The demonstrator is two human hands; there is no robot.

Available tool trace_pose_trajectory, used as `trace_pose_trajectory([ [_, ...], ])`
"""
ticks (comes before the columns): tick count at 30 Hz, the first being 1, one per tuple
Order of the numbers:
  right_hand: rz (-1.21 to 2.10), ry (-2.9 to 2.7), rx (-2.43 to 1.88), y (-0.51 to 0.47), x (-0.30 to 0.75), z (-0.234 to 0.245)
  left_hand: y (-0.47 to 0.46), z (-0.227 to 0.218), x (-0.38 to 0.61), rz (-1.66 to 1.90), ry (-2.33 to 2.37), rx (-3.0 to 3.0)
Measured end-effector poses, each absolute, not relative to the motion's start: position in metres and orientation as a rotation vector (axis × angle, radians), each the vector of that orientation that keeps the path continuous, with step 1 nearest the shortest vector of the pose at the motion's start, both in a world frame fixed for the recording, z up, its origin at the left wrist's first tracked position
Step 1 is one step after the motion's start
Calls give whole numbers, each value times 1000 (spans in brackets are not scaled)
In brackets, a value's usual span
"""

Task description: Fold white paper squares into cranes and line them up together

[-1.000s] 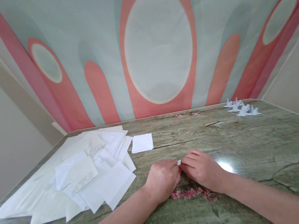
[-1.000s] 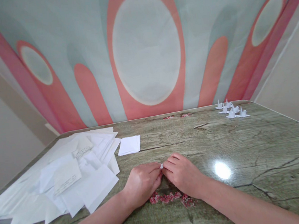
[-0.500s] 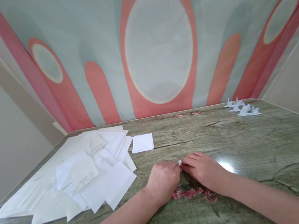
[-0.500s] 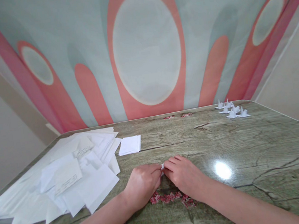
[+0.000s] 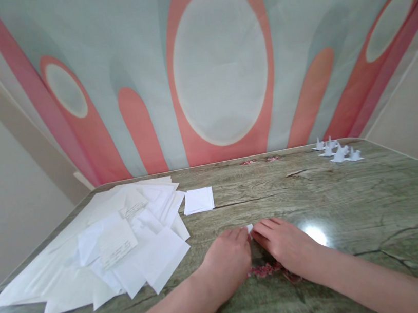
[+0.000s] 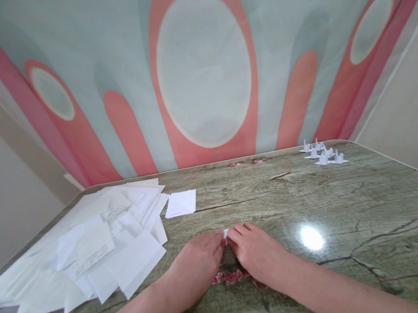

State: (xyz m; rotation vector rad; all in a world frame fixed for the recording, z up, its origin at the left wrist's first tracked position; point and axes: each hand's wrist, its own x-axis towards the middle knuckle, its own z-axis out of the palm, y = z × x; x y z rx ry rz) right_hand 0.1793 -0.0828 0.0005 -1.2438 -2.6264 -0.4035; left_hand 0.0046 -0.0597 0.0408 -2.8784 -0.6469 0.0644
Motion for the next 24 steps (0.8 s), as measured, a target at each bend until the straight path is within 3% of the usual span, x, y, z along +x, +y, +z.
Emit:
trace_pose_trajectory([
  [4,-340,-2582,-1205,-81,183,-2,-56,50,-1,93,-670,-2971],
  [13,-352,-2605,-1145,-85,189,-2,-28,39,-14,-252,-678,-3172],
  [24,-337,-2582,-1238,-80,196,3,-31,38,-12,-287,-754,-3210],
])
